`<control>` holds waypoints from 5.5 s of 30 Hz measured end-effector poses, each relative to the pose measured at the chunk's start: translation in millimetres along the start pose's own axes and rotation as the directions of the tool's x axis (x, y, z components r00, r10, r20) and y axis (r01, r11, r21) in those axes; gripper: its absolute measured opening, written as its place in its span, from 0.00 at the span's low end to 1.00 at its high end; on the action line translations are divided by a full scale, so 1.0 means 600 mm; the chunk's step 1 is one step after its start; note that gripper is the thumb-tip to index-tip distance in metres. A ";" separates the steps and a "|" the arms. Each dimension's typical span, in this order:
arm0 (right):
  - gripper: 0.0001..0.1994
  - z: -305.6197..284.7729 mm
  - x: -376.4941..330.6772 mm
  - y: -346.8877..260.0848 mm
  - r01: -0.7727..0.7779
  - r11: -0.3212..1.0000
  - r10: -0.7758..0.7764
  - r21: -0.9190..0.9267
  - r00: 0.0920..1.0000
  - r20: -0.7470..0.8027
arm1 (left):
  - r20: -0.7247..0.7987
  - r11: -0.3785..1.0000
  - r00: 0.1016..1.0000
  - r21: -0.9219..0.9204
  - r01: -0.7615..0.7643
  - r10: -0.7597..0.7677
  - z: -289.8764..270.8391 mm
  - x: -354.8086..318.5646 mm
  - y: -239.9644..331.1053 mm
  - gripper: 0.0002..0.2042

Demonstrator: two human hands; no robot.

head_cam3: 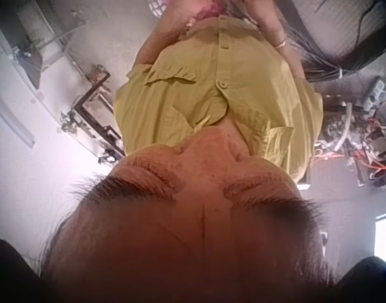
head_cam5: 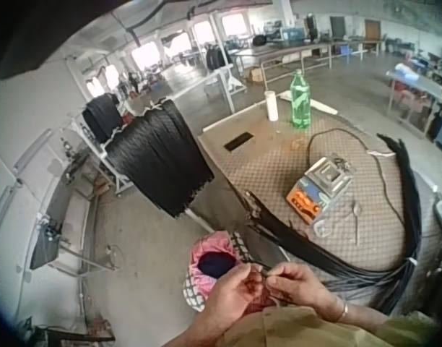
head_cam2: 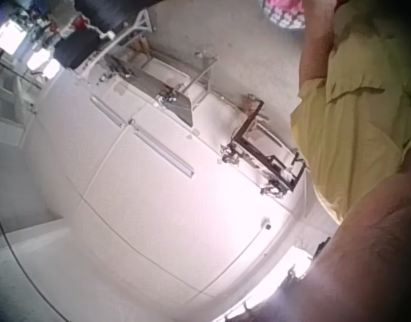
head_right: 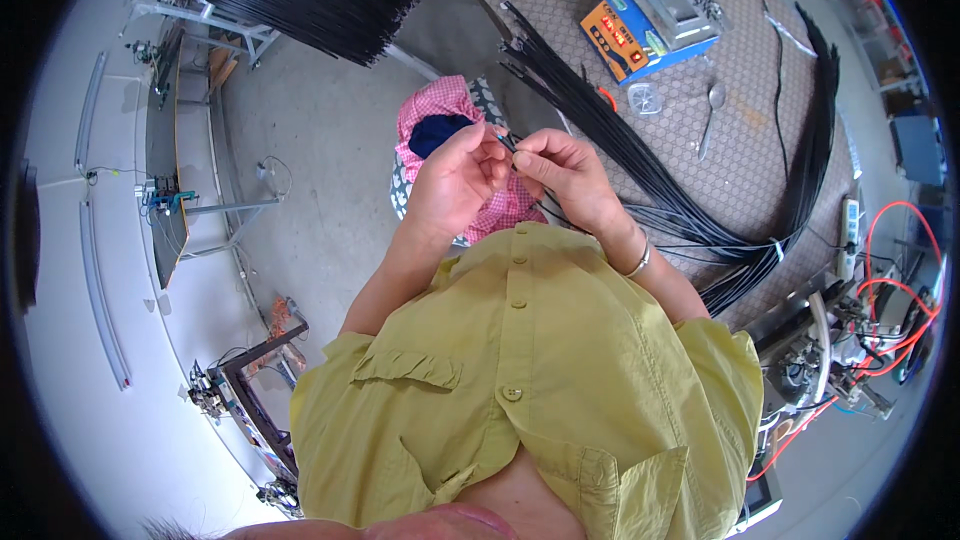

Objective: Manually attaching small plastic components to the ends of electrical cables at an industrial workbench.

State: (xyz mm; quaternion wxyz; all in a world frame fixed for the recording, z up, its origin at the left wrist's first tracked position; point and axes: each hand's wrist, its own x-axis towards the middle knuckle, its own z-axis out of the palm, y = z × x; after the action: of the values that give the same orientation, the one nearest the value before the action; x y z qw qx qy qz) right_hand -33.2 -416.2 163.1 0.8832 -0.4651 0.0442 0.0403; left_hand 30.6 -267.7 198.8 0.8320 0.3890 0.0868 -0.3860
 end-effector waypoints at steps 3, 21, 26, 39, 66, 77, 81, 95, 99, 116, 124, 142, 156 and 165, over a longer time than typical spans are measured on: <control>0.02 -0.004 0.005 0.001 0.030 0.999 -0.030 -0.026 0.999 -0.012 | -0.057 0.957 0.978 0.227 -0.181 0.199 -0.001 -0.010 -0.017 0.07; 0.09 -0.002 0.011 0.009 0.331 0.896 -0.348 -0.296 0.938 -0.005 | 0.060 0.752 0.895 0.518 -0.407 0.443 0.016 -0.029 -0.016 0.07; 0.09 0.000 0.006 0.006 0.335 0.883 -0.357 -0.330 0.934 -0.007 | 0.108 0.710 0.891 0.566 -0.419 0.440 0.014 -0.026 -0.008 0.06; 0.09 -0.003 -0.015 -0.019 0.220 0.764 -0.228 -0.607 0.972 0.065 | 0.187 0.757 0.975 0.652 -0.034 -0.117 -0.024 0.017 0.056 0.05; 0.05 0.017 -0.006 0.024 0.092 0.987 -0.072 0.134 0.986 -0.151 | 0.048 0.987 0.996 -0.145 -0.066 0.074 -0.008 0.005 -0.037 0.09; 0.04 0.025 -0.007 0.020 0.129 0.983 -0.112 0.129 0.985 -0.129 | 0.104 0.982 0.995 -0.190 0.010 0.010 -0.016 0.004 -0.036 0.09; 0.04 0.027 -0.009 0.019 0.141 0.987 -0.131 0.079 0.983 -0.128 | 0.104 0.980 0.994 -0.197 0.035 -0.015 -0.013 0.001 -0.032 0.09; 0.04 0.029 -0.008 0.020 0.168 0.985 -0.159 0.041 0.974 -0.160 | 0.148 0.982 0.988 -0.190 -0.018 0.047 -0.016 -0.003 -0.042 0.08; 0.04 0.028 -0.007 0.020 0.154 0.986 -0.143 0.057 0.976 -0.163 | 0.153 0.976 0.986 -0.215 -0.028 0.062 -0.017 -0.001 -0.045 0.08; 0.05 0.017 -0.005 0.030 0.188 0.981 -0.194 -0.057 0.973 -0.124 | -0.023 0.997 0.997 0.035 -0.066 0.067 -0.016 0.001 -0.020 0.09; 0.05 0.019 -0.003 0.029 0.224 0.974 -0.228 -0.044 0.964 -0.133 | -0.033 0.999 0.999 -0.032 -0.022 0.021 -0.013 0.002 -0.021 0.09; 0.05 0.025 0.002 0.023 0.211 0.975 -0.200 0.066 0.969 -0.146 | 0.027 0.984 0.999 -0.174 0.023 -0.019 -0.011 0.006 -0.026 0.08; 0.06 0.015 0.003 0.033 0.184 0.976 -0.202 -0.117 0.964 -0.171 | -0.027 0.941 0.969 0.247 -0.232 0.246 -0.012 0.000 -0.007 0.05; 0.07 0.016 0.005 0.033 0.234 0.964 -0.254 -0.128 0.951 -0.174 | -0.047 0.881 0.932 0.346 -0.321 0.358 -0.004 -0.001 -0.013 0.04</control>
State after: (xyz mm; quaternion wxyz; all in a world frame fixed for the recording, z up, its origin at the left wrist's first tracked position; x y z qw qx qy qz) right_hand -31.9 -396.9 151.8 0.8473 -0.5148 0.0679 -0.1112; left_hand 24.8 -268.5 192.7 0.8029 0.5535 -0.0039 -0.2212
